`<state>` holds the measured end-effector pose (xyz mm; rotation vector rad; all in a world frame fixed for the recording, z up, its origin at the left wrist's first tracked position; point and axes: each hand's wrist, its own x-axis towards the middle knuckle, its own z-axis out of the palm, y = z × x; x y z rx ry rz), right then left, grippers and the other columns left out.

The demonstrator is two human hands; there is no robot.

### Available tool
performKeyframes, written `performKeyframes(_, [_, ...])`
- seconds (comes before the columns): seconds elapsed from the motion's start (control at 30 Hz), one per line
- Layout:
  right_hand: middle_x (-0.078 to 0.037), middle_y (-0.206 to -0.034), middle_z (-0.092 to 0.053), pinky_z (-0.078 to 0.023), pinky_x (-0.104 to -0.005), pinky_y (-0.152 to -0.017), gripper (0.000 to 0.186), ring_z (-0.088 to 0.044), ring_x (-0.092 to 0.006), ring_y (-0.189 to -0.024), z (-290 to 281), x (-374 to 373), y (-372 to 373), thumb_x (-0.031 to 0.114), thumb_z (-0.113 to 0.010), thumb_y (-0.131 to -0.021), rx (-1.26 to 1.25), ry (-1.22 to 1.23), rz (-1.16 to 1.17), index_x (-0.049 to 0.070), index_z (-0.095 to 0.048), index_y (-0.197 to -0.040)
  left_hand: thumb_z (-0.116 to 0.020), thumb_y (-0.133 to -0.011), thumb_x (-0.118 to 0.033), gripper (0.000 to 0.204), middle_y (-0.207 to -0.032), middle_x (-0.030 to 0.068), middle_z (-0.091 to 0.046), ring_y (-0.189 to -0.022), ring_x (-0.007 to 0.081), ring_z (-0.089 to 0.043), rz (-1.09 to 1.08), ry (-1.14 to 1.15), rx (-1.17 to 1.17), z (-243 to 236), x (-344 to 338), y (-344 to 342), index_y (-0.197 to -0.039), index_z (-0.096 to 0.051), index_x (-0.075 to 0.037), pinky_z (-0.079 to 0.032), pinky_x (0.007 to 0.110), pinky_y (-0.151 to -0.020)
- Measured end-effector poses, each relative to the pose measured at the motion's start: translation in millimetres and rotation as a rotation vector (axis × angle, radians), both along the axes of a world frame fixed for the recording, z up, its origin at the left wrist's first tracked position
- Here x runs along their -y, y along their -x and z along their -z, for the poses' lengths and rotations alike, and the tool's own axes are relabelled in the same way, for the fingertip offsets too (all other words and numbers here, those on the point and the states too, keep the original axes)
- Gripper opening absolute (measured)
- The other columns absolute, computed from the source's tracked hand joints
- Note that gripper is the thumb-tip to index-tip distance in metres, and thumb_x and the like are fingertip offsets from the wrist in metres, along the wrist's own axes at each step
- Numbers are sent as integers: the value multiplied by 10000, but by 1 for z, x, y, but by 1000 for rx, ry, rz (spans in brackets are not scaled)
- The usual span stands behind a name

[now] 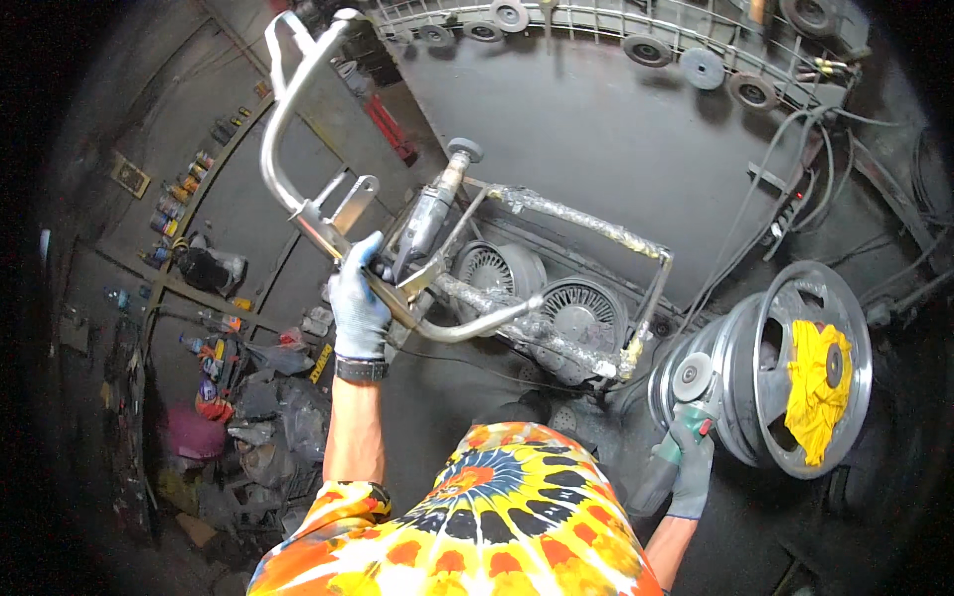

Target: The person holds a curved metal pipe and uses a handheld grinder to smooth several sections. They then walk through an area with many car wheels, return to the workspace, and use the grinder on the rim of a car wheel.

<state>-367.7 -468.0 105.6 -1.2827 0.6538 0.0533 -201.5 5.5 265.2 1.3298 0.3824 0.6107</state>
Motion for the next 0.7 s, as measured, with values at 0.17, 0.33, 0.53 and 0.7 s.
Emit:
performKeyframes(0.17, [-59, -815, -644, -611, -371, -554, 337, -710, -229, -592, 8, 9, 26, 291, -792, -913, 18, 49, 30, 44, -674, -1110, -767, -997, -281, 220, -758, -26, -495, -655, 125, -508, 54, 469, 126, 8, 23, -23, -929, -620, -133, -475, 315, -650])
performKeyframes(0.33, [-71, -803, -676, -611, -370, -568, 308, -723, -230, -605, -4, 12, 36, 283, -784, -915, 59, 70, 56, 38, -696, -1081, -689, -1039, -322, 351, -672, -53, -390, -607, 151, -459, 98, 782, 79, 57, 30, -49, -814, -452, -195, -470, 387, -692])
performKeyframes(0.53, [-96, -810, -683, -619, -379, -568, 338, -729, -250, -603, -26, 5, 24, 244, -772, -910, -21, 110, 82, 27, -682, -1153, -668, -1004, -317, 452, -603, -51, -380, -562, 172, -427, 31, 1039, 3, 129, 45, -85, -664, -383, -233, -435, 396, -688])
performKeyframes(0.7, [-101, -840, -709, -621, -380, -596, 352, -738, -248, -624, -53, -8, 7, 208, -780, -919, -106, 115, 68, 13, -699, -1202, -683, -968, -335, 434, -616, -34, -378, -602, 182, -435, -61, 1164, -115, 177, 58, -101, -688, -369, -228, -422, 390, -679])
